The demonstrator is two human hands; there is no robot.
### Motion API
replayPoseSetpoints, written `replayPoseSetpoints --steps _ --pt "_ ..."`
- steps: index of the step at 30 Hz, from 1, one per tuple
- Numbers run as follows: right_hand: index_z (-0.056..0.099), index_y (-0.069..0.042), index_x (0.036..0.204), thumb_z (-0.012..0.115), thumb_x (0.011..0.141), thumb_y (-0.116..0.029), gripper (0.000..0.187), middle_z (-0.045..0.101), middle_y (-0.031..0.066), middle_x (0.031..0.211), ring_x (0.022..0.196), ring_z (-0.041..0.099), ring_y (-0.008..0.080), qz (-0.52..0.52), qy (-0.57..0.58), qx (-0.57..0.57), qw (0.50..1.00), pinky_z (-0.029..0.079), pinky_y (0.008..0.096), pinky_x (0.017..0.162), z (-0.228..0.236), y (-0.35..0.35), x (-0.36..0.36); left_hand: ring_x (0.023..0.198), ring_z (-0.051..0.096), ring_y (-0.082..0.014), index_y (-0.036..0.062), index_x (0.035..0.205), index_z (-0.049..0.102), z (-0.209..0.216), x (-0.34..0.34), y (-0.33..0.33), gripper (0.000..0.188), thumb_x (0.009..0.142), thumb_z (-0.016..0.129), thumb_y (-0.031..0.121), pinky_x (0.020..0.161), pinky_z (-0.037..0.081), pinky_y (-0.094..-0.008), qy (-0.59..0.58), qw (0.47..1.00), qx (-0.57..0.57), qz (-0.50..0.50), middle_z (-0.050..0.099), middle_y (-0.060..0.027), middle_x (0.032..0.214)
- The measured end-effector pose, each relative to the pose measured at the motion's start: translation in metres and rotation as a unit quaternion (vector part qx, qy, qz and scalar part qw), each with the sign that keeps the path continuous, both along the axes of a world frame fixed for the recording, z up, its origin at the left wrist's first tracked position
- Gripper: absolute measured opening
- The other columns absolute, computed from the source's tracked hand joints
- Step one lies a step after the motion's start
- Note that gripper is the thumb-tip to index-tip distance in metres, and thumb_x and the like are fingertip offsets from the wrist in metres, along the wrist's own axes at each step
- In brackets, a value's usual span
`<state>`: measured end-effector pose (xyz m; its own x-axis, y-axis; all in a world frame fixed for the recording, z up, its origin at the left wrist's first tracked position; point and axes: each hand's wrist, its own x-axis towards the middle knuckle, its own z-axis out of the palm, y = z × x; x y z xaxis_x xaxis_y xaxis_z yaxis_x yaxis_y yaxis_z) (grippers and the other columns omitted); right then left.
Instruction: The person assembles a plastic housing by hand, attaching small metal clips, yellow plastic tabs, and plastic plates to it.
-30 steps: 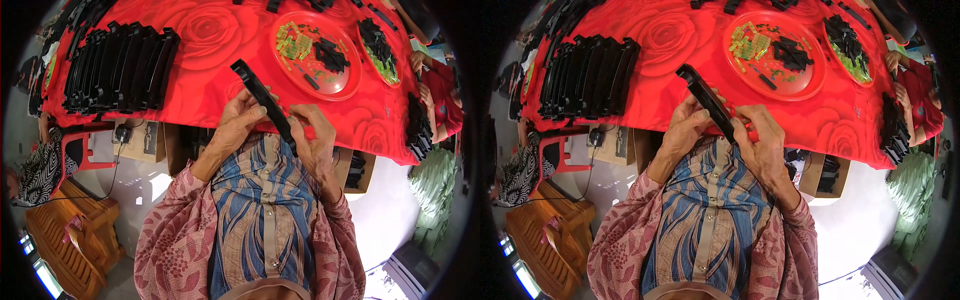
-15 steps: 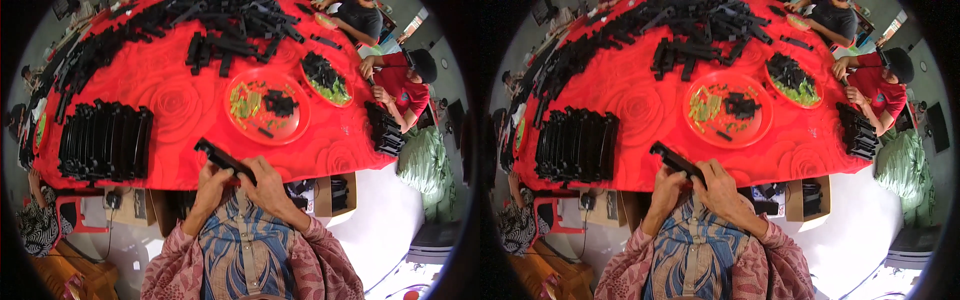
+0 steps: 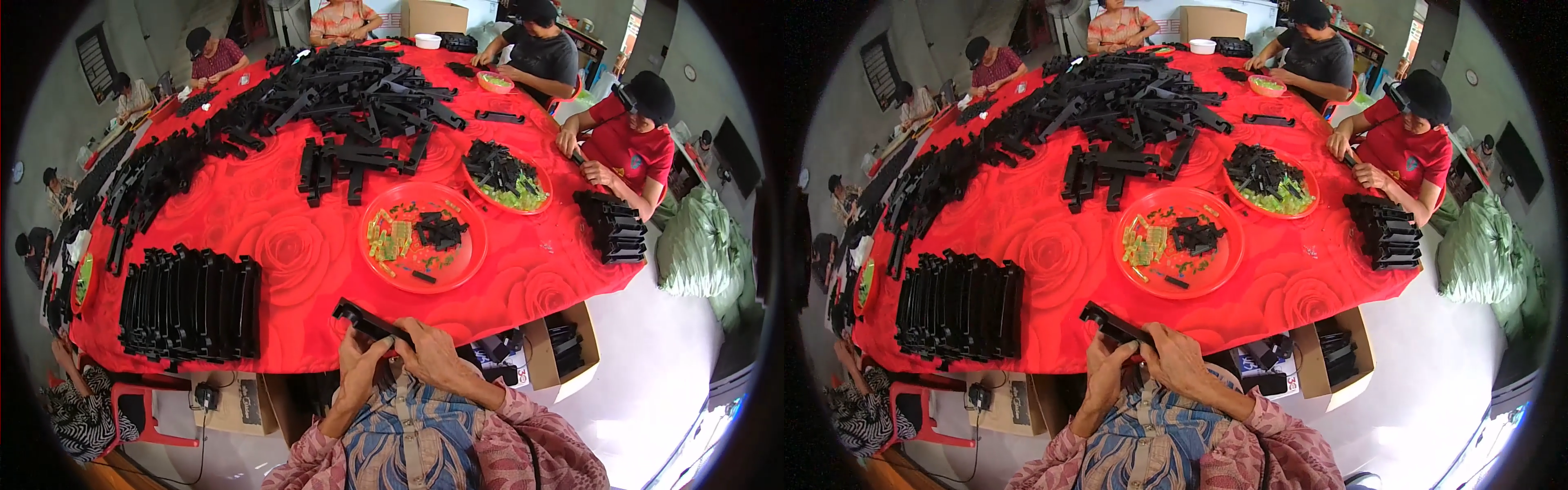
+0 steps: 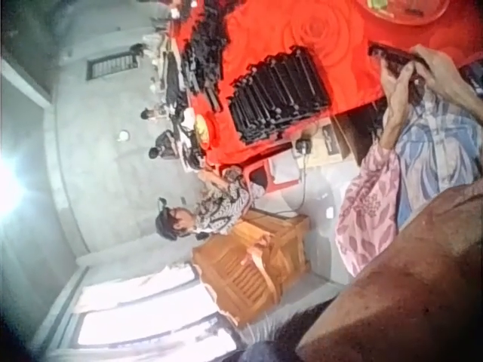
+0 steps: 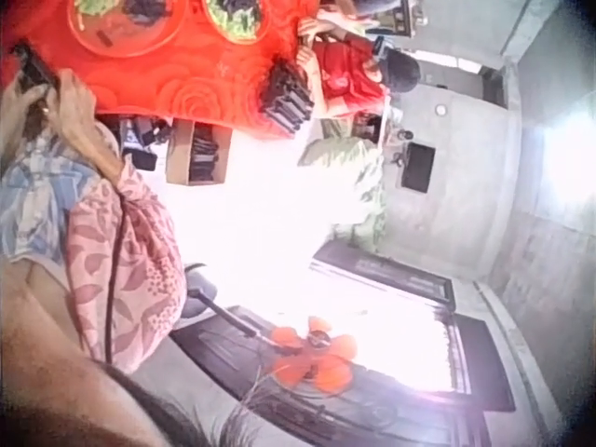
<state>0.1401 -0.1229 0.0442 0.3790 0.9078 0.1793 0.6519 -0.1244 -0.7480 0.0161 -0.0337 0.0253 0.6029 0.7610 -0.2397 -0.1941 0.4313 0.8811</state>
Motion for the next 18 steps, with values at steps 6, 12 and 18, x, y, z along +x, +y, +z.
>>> replayPoseSetpoints --steps 6,12,18 --pt "0.056 -0.001 0.112 0.057 0.090 -0.014 0.026 0.066 0.0238 0.085 0.077 0.065 0.0426 -0.026 0.022 -0.011 0.999 0.050 0.0480 0.068 0.001 -0.002 -0.002 0.103 0.062 -0.0181 0.0009 0.122 0.052 0.003 -0.002 0.000 0.042 0.083 0.068 0.000 0.091 0.051 -0.0321 -0.023 1.000 -0.014 -0.013 0.062 -0.0093 0.115" --pt "0.056 0.000 0.109 0.057 0.092 -0.012 0.022 0.065 0.0214 0.081 0.073 0.066 0.0353 -0.017 0.031 -0.018 0.999 0.050 0.0425 0.065 -0.006 -0.002 0.001 0.096 0.062 -0.0141 0.0032 0.120 0.052 0.004 -0.006 0.001 0.037 0.087 0.067 0.002 0.083 0.052 -0.0288 -0.057 0.997 0.025 -0.035 0.063 -0.0067 0.109" --pt "0.055 0.003 0.112 0.053 0.097 -0.009 0.019 0.060 0.0059 0.083 0.077 0.053 0.0089 0.036 0.289 0.037 0.956 0.046 0.0282 0.065 -0.003 0.009 -0.012 0.092 0.062 -0.0140 0.0034 0.118 0.052 0.005 -0.002 0.002 0.023 0.097 0.057 0.011 0.082 0.051 -0.0279 -0.099 0.993 0.060 -0.026 0.063 -0.0061 0.106"
